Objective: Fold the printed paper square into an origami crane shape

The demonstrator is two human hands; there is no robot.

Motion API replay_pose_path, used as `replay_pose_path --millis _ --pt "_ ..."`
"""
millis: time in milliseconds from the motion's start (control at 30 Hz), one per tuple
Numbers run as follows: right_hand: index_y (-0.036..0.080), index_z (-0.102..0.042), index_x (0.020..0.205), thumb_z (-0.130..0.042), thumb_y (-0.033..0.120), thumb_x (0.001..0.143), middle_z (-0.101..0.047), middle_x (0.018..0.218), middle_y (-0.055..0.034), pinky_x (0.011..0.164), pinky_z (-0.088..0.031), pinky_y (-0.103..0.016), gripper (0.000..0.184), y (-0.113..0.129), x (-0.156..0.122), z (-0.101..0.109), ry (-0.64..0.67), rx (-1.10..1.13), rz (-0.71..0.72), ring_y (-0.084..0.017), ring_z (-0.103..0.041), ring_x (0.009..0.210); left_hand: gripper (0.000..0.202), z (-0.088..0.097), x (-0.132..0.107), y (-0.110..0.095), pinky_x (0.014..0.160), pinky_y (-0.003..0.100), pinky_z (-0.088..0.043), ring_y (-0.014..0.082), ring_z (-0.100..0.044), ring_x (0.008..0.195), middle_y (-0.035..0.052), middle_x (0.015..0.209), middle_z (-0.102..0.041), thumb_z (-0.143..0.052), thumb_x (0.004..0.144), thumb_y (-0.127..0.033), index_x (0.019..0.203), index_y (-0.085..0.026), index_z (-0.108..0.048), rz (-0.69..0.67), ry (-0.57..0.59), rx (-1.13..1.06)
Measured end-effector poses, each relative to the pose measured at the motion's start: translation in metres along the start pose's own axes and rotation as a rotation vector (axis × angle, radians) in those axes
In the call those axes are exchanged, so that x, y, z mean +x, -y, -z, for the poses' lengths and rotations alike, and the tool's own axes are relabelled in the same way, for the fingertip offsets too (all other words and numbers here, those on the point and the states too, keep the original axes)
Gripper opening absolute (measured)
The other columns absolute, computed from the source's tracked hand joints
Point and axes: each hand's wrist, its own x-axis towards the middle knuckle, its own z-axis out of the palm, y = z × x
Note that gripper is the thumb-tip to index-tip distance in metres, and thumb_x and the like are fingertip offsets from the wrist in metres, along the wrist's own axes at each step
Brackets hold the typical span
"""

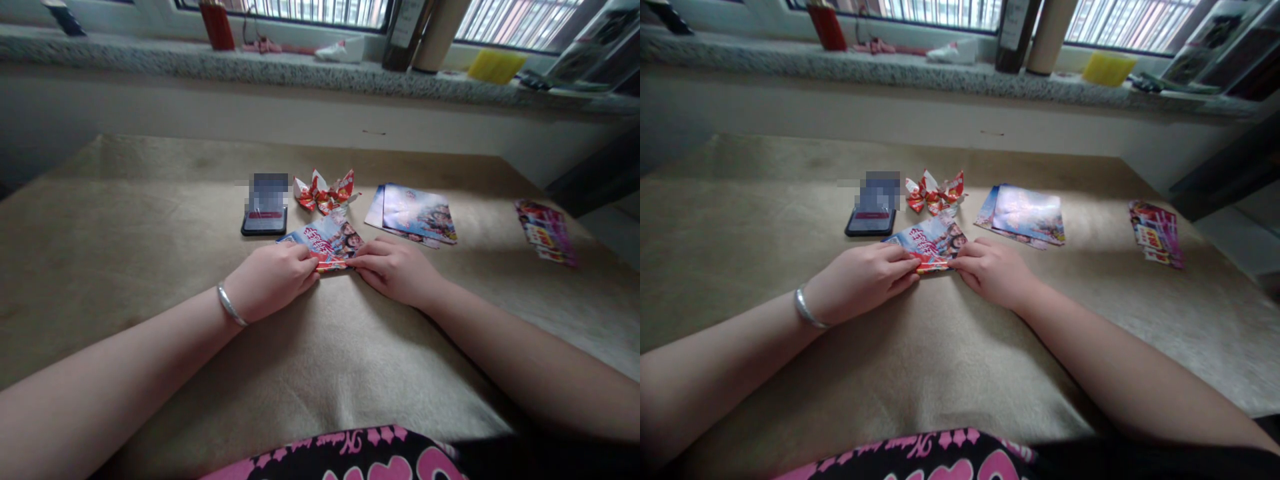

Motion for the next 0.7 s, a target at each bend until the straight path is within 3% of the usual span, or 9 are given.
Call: replay_pose_path --millis 367,533,700 --pt "0.02 -0.072 0.106 -0.05 0.019 0.091 -0.07 0.097 -0.0081 0.076 -0.051 -0.033 0.027 0.0001 -0.0001 -0.0006 0.011 0.018 -0.024 -0.019 -0.062 0.088 0.031 0.0007 0.0003 -0.0001 0.065 0.029 -0.048 0.0185 -0.063 0.075 0.0076 0.086 -0.067 -0.045 0.094 -0.032 0.09 -0.015 -0.07 -0.021 -0.034 0.023" --pt "0.021 -0.072 0.107 -0.049 0.02 0.092 -0.07 0.098 -0.0077 0.077 -0.051 -0.033 0.028 0.0001 -0.0001 -0.0007 0.017 0.013 -0.031 -0.019 -0.061 0.09 0.031 0.0025 0.0014 -0.0016 0.066 0.031 -0.049 0.0202 -0.061 0.078 0.008 0.086 -0.065 -0.044 0.094 -0.032 0.086 -0.015 -0.068 -0.003 0.009 0.026" --pt "0.021 -0.072 0.107 -0.05 0.02 0.091 -0.07 0.098 -0.0079 0.077 -0.05 -0.033 0.027 0.0009 0.0012 -0.0002 0.016 0.012 -0.031 -0.019 -0.061 0.089 0.028 0.0043 0.0039 -0.0041 0.065 0.03 -0.048 0.022 -0.06 0.084 0.009 0.091 -0.063 -0.046 0.094 -0.034 0.107 -0.017 -0.064 -0.011 0.026 0.062"
